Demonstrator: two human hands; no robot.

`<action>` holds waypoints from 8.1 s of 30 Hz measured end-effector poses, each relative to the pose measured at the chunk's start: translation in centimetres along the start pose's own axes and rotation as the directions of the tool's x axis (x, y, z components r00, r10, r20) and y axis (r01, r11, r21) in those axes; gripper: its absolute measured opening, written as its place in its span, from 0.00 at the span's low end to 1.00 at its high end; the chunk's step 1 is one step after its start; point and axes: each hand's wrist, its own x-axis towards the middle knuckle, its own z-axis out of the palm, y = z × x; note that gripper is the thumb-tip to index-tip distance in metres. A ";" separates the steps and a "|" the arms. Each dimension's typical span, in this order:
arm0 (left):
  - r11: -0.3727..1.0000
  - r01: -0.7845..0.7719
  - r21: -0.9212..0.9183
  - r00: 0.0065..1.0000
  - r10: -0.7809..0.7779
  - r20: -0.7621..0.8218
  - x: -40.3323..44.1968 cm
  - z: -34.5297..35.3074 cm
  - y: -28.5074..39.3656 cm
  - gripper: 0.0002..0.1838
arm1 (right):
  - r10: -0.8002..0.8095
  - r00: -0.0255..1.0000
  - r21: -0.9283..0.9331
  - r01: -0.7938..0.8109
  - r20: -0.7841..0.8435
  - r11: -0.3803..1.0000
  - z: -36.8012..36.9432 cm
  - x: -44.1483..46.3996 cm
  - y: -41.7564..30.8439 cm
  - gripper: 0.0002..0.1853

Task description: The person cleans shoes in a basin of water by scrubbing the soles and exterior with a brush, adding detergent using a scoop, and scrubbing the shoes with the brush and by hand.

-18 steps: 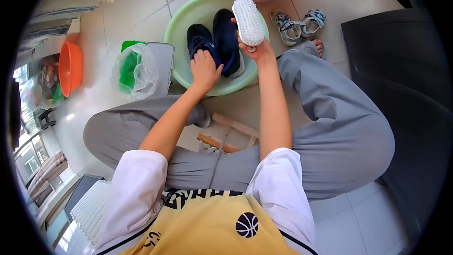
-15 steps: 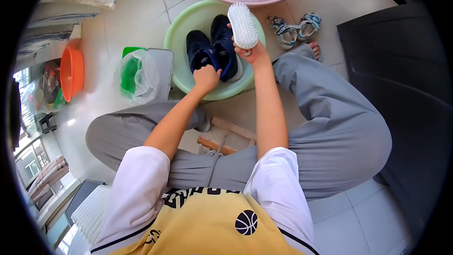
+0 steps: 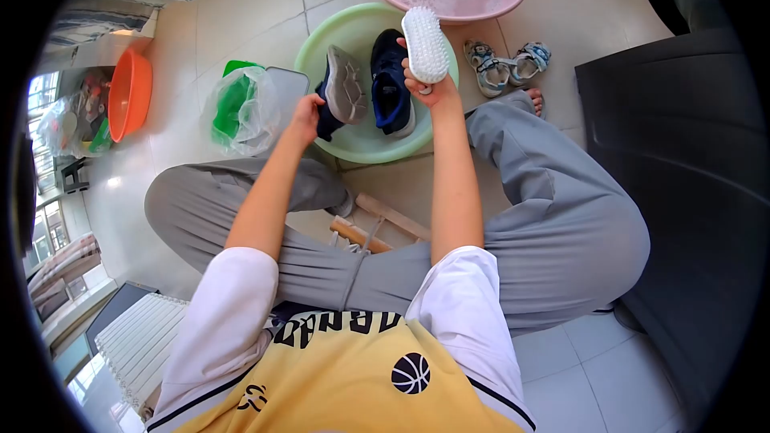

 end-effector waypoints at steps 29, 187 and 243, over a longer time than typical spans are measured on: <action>0.849 0.100 0.519 0.984 -0.007 -0.179 -1.2 1.9 -2.6 0.45 | 0.017 0.997 -0.058 -0.013 0.069 0.998 1.8 1.7 0.7 0.22; 0.829 -0.555 0.066 0.831 0.556 -0.006 7.4 8.0 -7.2 0.29 | -0.703 0.707 -0.517 -0.577 0.072 -0.633 6.3 0.4 12.0 0.22; 0.871 -0.463 0.166 0.831 0.491 -0.260 10.7 8.2 -7.7 0.32 | -0.539 0.781 -0.464 -0.622 -0.315 -0.631 6.2 -1.1 10.6 0.21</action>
